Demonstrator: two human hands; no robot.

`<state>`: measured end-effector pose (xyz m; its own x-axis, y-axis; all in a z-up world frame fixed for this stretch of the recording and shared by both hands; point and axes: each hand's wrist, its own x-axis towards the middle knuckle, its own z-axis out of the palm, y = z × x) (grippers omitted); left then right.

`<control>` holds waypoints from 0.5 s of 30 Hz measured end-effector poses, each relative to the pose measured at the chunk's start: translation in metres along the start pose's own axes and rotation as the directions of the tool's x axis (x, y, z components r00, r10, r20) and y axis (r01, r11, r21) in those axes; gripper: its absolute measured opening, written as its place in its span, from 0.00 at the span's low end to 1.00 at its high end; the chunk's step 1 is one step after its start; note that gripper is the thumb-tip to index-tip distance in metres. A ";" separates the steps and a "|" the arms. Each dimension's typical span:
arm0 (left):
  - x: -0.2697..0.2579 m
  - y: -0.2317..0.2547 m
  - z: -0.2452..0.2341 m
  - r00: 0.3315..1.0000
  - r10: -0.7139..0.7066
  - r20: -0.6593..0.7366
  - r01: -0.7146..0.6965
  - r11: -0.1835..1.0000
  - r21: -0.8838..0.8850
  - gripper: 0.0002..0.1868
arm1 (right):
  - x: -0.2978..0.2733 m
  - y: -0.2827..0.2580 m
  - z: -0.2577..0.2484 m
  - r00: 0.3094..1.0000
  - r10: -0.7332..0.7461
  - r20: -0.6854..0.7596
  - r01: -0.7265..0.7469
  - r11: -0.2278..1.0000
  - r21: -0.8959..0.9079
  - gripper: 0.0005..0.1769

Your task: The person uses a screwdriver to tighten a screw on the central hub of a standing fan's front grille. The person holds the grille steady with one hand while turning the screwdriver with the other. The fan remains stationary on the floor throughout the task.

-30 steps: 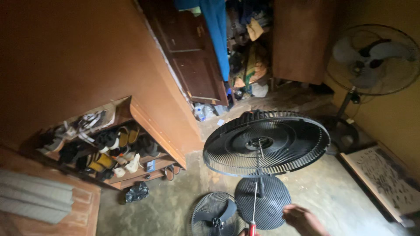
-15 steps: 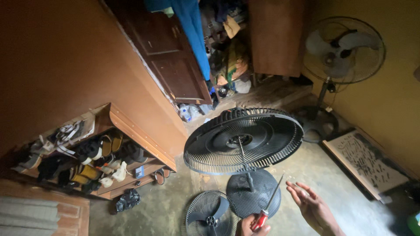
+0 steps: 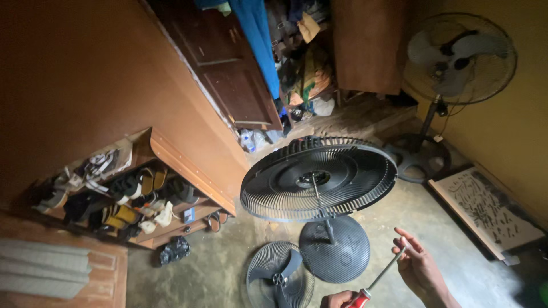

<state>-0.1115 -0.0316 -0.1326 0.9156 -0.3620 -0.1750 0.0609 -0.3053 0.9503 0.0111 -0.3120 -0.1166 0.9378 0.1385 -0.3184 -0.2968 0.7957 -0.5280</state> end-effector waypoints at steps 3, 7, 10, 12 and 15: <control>-0.007 -0.005 0.005 1.000 -0.028 0.002 0.028 1.000 0.011 0.16 | 0.000 -0.005 0.010 0.997 -0.004 -0.078 0.002 1.000 -0.021 0.19; -0.014 0.000 0.010 0.999 -0.031 -0.019 0.031 0.999 0.018 0.16 | -0.004 -0.018 0.037 0.999 0.026 -0.018 -0.025 0.998 0.056 0.17; -0.020 -0.001 0.019 0.987 0.119 -0.110 -0.119 0.993 0.003 0.17 | -0.012 -0.027 0.060 0.998 0.044 0.033 -0.048 0.992 0.116 0.18; -0.018 -0.004 0.021 0.992 0.056 -0.114 -0.060 0.998 -0.031 0.17 | -0.017 -0.027 0.078 0.997 0.067 0.044 -0.074 0.983 0.169 0.18; -0.010 -0.009 0.027 0.969 -0.022 -0.248 0.033 0.999 0.038 0.13 | -0.017 -0.031 0.101 0.990 0.098 0.105 -0.125 0.947 0.296 0.18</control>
<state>-0.1319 -0.0493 -0.1461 0.9839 -0.1259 -0.1268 0.0756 -0.3501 0.9337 0.0229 -0.2797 -0.0158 0.9178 0.2772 -0.2844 -0.3455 0.9105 -0.2274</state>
